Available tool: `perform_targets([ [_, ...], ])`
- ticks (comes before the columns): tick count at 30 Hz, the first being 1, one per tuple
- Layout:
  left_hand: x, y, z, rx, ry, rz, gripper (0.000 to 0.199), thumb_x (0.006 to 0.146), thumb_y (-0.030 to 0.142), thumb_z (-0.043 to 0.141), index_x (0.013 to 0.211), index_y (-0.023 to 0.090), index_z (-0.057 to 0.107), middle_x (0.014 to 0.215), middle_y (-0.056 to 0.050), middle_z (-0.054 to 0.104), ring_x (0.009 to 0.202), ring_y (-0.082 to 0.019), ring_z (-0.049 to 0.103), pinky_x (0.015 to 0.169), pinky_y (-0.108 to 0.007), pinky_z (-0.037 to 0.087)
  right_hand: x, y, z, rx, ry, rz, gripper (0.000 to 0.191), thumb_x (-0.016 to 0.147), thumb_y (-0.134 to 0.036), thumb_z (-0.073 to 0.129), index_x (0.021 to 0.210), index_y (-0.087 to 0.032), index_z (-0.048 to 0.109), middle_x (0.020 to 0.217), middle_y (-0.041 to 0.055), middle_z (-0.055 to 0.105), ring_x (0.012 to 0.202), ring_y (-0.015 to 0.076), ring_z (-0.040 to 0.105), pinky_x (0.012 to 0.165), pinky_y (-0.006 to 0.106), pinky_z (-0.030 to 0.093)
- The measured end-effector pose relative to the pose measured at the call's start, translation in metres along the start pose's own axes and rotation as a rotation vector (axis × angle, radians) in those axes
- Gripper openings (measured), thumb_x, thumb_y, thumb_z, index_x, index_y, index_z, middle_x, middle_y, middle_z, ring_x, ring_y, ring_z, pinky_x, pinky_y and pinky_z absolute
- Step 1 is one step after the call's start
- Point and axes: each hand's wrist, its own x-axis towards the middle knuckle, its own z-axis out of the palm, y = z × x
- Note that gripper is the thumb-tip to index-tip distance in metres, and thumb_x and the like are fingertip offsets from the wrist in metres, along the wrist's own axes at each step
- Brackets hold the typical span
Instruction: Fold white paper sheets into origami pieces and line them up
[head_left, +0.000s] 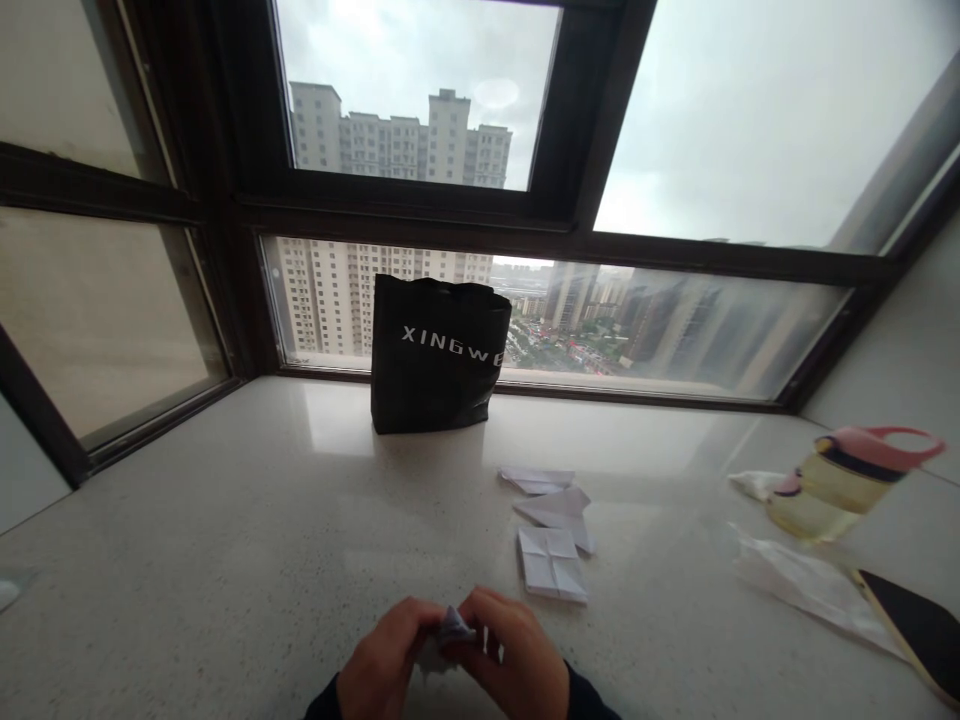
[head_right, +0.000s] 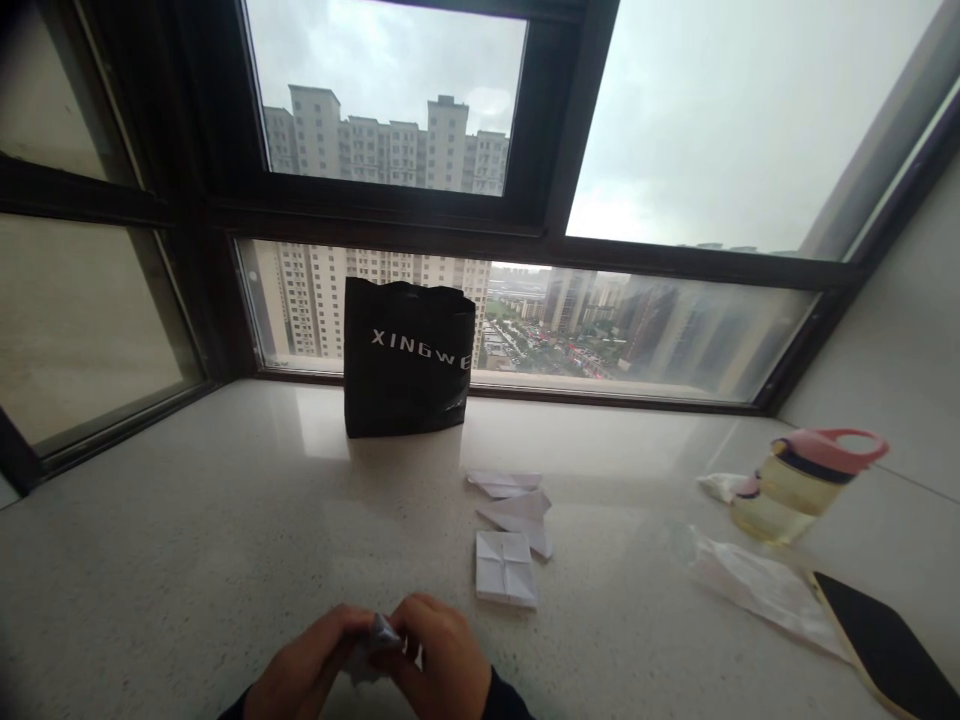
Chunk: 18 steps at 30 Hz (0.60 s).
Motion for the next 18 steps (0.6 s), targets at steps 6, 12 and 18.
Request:
perform_targets([
  [6, 0.003, -0.001, 0.003, -0.289, 0.184, 0.093, 0.027, 0.075, 0.032, 0.047, 0.102, 0.027, 0.051, 0.118, -0.004, 0.045, 0.104, -0.022, 0.046, 0.085, -0.028, 0.038, 0.000, 0.005, 0.001, 0.008, 0.041, 0.082, 0.012, 0.062, -0.019, 0.062, 0.056, -0.016, 0.052, 0.057, -0.0012, 0.056, 0.052, 0.0108, 0.047, 0.048, 0.019, 0.034],
  [12, 0.022, 0.004, 0.005, -0.569, 0.103, -0.081, 0.044, 0.063, 0.032, 0.063, 0.101, 0.020, 0.044, 0.097, -0.008, 0.058, 0.095, -0.021, 0.052, 0.082, -0.031, 0.039, 0.000, 0.011, 0.006, 0.048, 0.085, -0.008, 0.009, 0.065, -0.019, 0.059, 0.059, -0.016, 0.053, 0.059, 0.0002, 0.058, 0.053, 0.0122, 0.051, 0.050, 0.020, 0.035],
  [18, 0.024, 0.003, 0.020, -0.451, 0.249, -0.050, 0.030, 0.073, 0.031, 0.047, 0.100, 0.020, 0.048, 0.087, -0.004, 0.058, 0.065, -0.014, 0.056, 0.062, -0.026, 0.043, -0.003, 0.023, 0.014, -0.078, 0.109, -0.124, 0.010, 0.073, -0.026, 0.052, 0.069, -0.017, 0.054, 0.066, 0.0029, 0.058, 0.056, 0.0125, 0.051, 0.050, 0.020, 0.035],
])
